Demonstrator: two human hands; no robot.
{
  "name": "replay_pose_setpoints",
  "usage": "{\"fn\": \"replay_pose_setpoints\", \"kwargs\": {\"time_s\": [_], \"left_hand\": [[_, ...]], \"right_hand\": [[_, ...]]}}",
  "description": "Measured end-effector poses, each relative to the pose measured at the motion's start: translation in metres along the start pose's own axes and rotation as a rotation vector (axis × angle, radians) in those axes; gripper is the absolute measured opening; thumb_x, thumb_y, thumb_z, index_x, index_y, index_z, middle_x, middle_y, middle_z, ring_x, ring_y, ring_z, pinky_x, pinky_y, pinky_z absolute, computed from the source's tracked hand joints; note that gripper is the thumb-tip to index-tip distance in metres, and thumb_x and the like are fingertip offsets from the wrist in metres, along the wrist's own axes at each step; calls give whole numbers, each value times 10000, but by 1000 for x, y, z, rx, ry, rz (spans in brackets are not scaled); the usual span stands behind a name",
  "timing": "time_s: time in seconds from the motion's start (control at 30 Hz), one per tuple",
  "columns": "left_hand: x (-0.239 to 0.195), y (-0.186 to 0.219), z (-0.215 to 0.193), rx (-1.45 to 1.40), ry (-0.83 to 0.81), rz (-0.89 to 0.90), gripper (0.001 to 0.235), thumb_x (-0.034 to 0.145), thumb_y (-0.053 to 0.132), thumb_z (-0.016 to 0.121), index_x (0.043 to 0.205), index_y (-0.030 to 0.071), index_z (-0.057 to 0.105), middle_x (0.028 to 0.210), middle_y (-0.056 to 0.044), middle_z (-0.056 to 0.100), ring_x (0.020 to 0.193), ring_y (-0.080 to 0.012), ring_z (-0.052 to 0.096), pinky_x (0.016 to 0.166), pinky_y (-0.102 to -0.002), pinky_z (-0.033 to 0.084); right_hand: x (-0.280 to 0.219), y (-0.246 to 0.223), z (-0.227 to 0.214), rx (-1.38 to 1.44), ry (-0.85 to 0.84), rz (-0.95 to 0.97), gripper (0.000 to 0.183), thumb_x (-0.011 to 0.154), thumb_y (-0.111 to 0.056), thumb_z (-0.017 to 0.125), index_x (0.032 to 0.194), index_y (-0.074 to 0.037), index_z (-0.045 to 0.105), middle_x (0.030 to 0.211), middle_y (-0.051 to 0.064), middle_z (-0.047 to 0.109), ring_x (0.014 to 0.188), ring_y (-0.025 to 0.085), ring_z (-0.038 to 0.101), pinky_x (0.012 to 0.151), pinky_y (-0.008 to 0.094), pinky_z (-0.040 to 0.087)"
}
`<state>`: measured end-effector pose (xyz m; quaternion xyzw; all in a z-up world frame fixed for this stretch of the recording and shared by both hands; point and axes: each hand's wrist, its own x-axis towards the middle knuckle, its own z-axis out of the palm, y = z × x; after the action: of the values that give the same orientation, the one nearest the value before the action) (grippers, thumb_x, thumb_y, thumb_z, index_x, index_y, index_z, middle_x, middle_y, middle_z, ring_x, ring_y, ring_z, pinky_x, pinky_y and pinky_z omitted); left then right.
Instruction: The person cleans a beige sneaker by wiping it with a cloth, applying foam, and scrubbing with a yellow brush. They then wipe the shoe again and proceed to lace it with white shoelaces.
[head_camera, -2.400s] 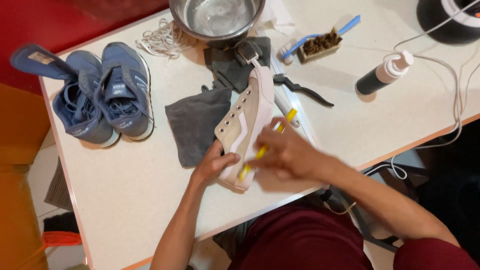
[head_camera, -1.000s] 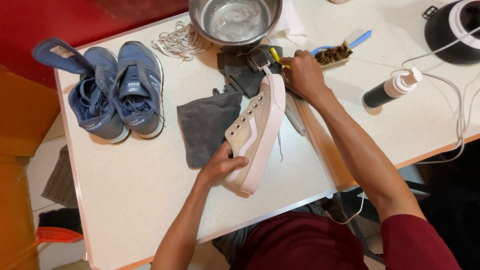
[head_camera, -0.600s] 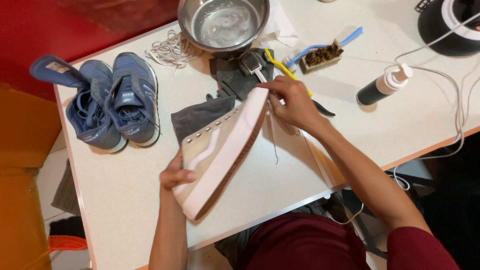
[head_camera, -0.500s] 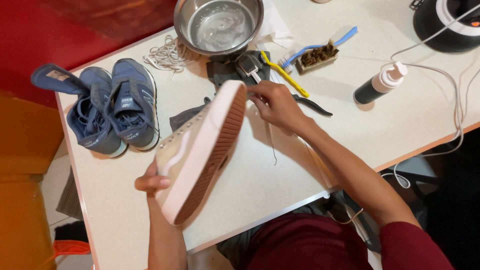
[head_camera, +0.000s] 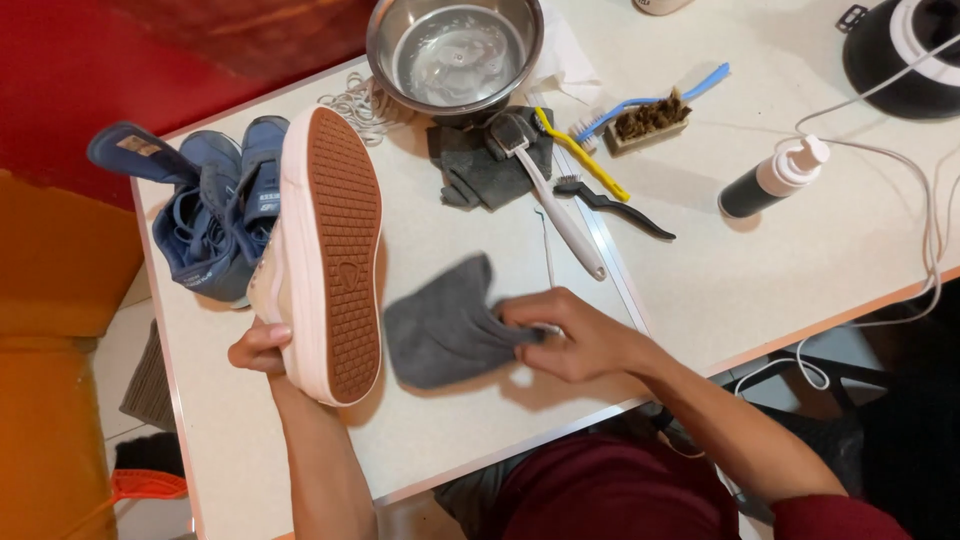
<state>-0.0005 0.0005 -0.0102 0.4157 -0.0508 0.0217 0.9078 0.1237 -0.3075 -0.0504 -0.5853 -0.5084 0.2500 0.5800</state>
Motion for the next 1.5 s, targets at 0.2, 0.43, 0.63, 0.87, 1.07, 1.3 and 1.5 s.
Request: {"fn": "replay_pose_setpoints", "kwargs": {"time_s": [0.2, 0.43, 0.63, 0.87, 1.07, 1.3, 1.5], "left_hand": [[-8, -9, -12, -51, -27, 138, 1009, 677, 18, 589, 1613, -59, 221, 1240, -318, 637, 945, -383, 711, 873, -517, 571], [-42, -47, -75, 70, 31, -4, 1043, 645, -22, 694, 1596, -31, 267, 1334, -290, 630, 1124, -323, 680, 871, -504, 567], [-41, -70, -123, 303, 161, -111, 1098, 501, -100, 803, 1513, -47, 380, 1272, -308, 646, 1101, -386, 679, 898, -565, 554], [-22, -50, -84, 491, 192, -237, 937, 537, -74, 838, 1412, -27, 503, 1163, -206, 663, 1056, -279, 633, 956, -495, 518], [-14, -45, -62, 523, 272, -248, 900, 531, -58, 848, 1361, -39, 500, 1104, -200, 627, 1023, -297, 606, 941, -504, 491], [-2, -38, -34, 566, 248, -174, 587, 584, -18, 789, 1153, -14, 647, 912, -80, 634, 843, -190, 600, 768, -386, 508], [11, -44, -31, 543, 255, -107, 516, 594, -12, 768, 1099, 16, 666, 855, -34, 629, 771, -138, 590, 716, -337, 501]], "right_hand": [[1, -57, 0, 270, 550, 144, 93, 887, -67, 743, 920, 19, 728, 617, 109, 651, 593, 129, 548, 575, 308, 514], [66, -56, 14, 180, 843, 167, 171, 953, -186, 746, 1062, -55, 748, 785, 60, 689, 793, 68, 533, 735, 269, 506], [89, -46, 22, -223, 595, -106, 198, 997, -1, 622, 1175, 44, 697, 1047, 169, 640, 986, 303, 658, 863, 439, 555], [89, -27, 36, -265, 439, -120, 178, 983, 78, 564, 1078, 65, 714, 862, 175, 645, 791, 319, 672, 724, 401, 554], [81, -25, 45, -213, 456, -157, 180, 987, 97, 545, 1058, 57, 705, 849, 152, 645, 772, 260, 650, 688, 368, 538], [73, -26, 57, -170, 422, -180, 186, 982, 106, 524, 1032, 67, 699, 855, 169, 650, 749, 282, 653, 667, 382, 547], [56, -28, 87, -79, 328, -192, 177, 984, 54, 529, 1032, 38, 699, 901, 174, 670, 767, 355, 678, 685, 396, 572]]}}
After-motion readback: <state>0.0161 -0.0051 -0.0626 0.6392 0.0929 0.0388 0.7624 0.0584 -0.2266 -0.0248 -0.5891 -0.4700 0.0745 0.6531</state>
